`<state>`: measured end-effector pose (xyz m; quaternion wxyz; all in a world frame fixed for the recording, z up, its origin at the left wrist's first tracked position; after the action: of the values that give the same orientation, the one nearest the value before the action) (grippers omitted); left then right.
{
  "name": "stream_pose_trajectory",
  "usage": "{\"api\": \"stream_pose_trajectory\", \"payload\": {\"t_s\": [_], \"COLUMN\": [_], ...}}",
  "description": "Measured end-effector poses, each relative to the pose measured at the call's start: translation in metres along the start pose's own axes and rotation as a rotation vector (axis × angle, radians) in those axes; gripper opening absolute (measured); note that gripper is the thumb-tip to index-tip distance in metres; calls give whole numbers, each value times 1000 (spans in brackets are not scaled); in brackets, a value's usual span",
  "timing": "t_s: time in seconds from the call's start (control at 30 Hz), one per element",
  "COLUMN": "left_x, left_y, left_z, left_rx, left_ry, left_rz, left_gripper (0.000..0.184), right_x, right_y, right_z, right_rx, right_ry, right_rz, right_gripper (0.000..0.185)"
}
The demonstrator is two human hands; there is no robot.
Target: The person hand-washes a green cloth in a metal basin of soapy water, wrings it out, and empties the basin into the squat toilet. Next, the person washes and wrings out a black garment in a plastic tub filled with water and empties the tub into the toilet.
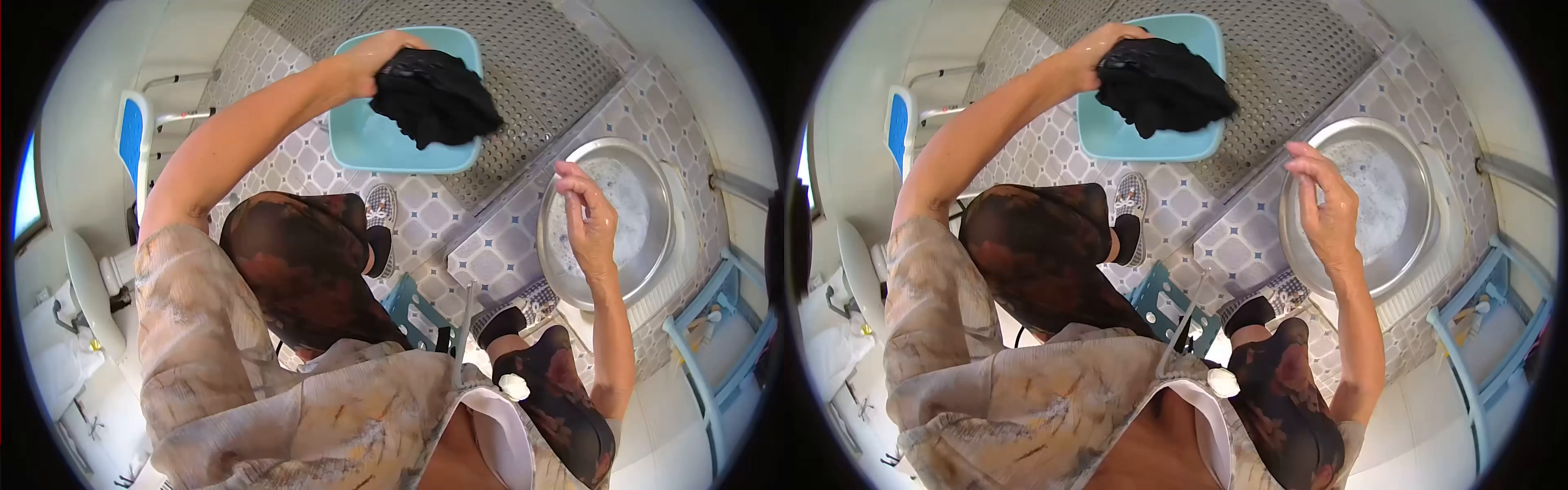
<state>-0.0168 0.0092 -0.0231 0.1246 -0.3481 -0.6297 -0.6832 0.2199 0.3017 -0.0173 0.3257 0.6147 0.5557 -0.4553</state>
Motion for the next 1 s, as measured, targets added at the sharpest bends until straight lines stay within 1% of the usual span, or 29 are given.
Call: {"api": "stream_pose_trajectory", "payload": {"t_s": [0.07,0.1,0.17,0.2,0.27,0.3,0.33,0.37,0.43,0.47,0.57,0.67,0.77,0.83,0.9,0.97,1.0], "left_x": [-9,-17,-33,-39,-63,-71,-73,-76,-82,-87,-125,-215,-303,-382,-444,-478,-492], "left_y": [4,-10,-3,-1,-21,-27,-19,-16,-5,3,20,46,103,128,152,176,183], "left_z": [-26,-49,-73,-79,-96,-104,-99,-103,-122,-132,-189,-264,-290,-310,-308,-293,-288], "left_rx": [138,131,191,171,107,76,194,183,169,179,368,602,898,982,1015,1034,1041], "left_ry": [104,211,348,373,314,283,129,-2,-272,-176,94,174,54,53,78,-62,-130], "left_rz": [-25,-3,-59,-49,-33,-16,6,37,95,140,195,77,-36,-146,-294,-326,-342], "left_gripper": [30,28,26,31,37,40,46,49,54,54,46,37,25,24,26,29,32], "right_x": [17,21,34,41,54,70,90,101,108,111,141,158,171,179,181,179,166], "right_y": [9,3,21,28,43,51,59,62,64,67,74,68,66,69,69,67,60], "right_z": [-9,-3,-4,-5,-8,-8,-8,-7,-2,1,6,6,-3,-10,-18,-22,-20], "right_rx": [6,40,86,56,-15,-57,-95,-131,-159,-178,-248,-324,-387,-471,-535,-593,-654], "right_ry": [0,134,293,402,623,682,745,809,912,962,1083,1160,1227,1241,1248,1237,1222], "right_rz": [104,67,85,71,50,59,66,70,168,220,373,502,482,425,383,354,428], "right_gripper": [22,22,21,21,23,28,34,40,52,58,67,71,72,73,74,74,77]}}
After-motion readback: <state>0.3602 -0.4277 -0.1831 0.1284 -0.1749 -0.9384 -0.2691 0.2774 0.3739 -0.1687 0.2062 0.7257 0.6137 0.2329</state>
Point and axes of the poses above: each hand's wrist, its own y-axis away from the middle knuckle, its own z-axis out of the palm, x = y × z, the point moved 3 cm from there along -y, towards the middle knuckle, and after that the axes turned 8 degrees about x, right-handed, at the moved point
